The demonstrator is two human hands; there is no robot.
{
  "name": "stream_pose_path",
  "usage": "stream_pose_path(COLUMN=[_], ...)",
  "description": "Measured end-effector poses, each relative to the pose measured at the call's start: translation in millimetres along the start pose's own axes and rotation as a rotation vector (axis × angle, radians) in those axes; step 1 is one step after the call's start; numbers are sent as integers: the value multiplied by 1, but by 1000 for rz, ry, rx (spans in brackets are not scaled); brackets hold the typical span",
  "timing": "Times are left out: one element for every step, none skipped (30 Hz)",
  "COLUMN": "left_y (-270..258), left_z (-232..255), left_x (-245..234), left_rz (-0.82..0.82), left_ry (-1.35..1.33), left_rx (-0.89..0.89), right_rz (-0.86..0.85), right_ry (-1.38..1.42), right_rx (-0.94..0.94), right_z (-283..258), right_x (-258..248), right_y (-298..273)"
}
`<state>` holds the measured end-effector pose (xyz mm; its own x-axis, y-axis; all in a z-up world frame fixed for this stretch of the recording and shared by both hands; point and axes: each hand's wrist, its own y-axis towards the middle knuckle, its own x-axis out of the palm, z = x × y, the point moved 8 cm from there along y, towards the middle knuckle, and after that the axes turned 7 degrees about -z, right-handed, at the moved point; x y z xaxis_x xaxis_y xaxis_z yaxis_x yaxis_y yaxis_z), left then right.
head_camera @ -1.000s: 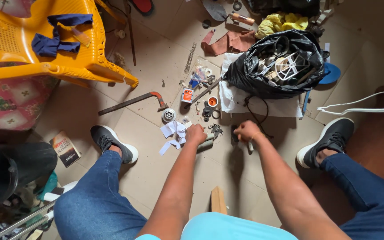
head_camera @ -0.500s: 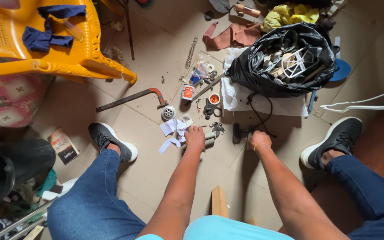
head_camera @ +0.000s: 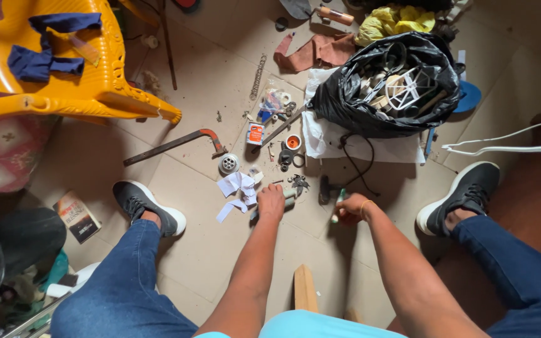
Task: The person is sorting through various small plumbing and mechanical connectors, applying sealant tape to one, and organizing them on the floor.
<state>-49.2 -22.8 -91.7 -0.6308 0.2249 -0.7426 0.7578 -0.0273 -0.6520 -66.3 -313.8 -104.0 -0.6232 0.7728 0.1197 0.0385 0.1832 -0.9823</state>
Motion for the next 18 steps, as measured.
stream_pose_path(left_y=[-7, -14, -25, -23, -18, -13, -10, -7, -4, -4, -4, -4, 0, 4, 11, 13, 13, 14], left_z=[-4, -9, -15, -16, -20, -24, -24, -25, -27, -27, -28, -27, -23, -17, -11, -9, -3, 4], left_x=[-31, -51, -70, -62, -61, -60, -61, -59, -57, -65, -68, -71, -69, -68, -70, -74, -76, -79], left_rz=[1, -128, -261, -264, -192, -120, -118, -140, -160, -157, -191, -223, -222, -199, -168, -164, -199, -235], left_ry=[0, -65, -131, -132, -238, -344, -344, -474, -603, -603, -854, -1105, -1103, -1337, -1570, -1568, -1721, -1872], left_rx=[2, 4, -1, -2, -17, -31, -33, -41, -50, -53, -93, -132, -132, -99, -60, -58, -26, 6], right_rz=[2, -193, -392, -395, -540, -686, -686, -737, -790, -792, -854, -916, -917, -944, -968, -968, -948, -928], right_ry=[2, 152, 300, 299, 335, 370, 367, 373, 377, 373, 437, 500, 500, 512, 520, 518, 491, 465], right_rx=[1, 44, 90, 92, 66, 39, 38, -69, -176, -178, -264, -350, -351, -412, -476, -480, -524, -568], right_z=[0, 3, 5, 2, -8, -18, -25, -41, -58, -64, -77, -90, -97, -109, -122, -127, -133, -138], right_x=[-2, 12, 28, 31, 42, 52, 55, 60, 65, 67, 70, 71, 71, 71, 69, 68, 66, 64], right_y=[-1, -3, -7, -14, -24, -36, -45, -57, -69, -72, -80, -88, -96, -106, -116, -120, -124, -129])
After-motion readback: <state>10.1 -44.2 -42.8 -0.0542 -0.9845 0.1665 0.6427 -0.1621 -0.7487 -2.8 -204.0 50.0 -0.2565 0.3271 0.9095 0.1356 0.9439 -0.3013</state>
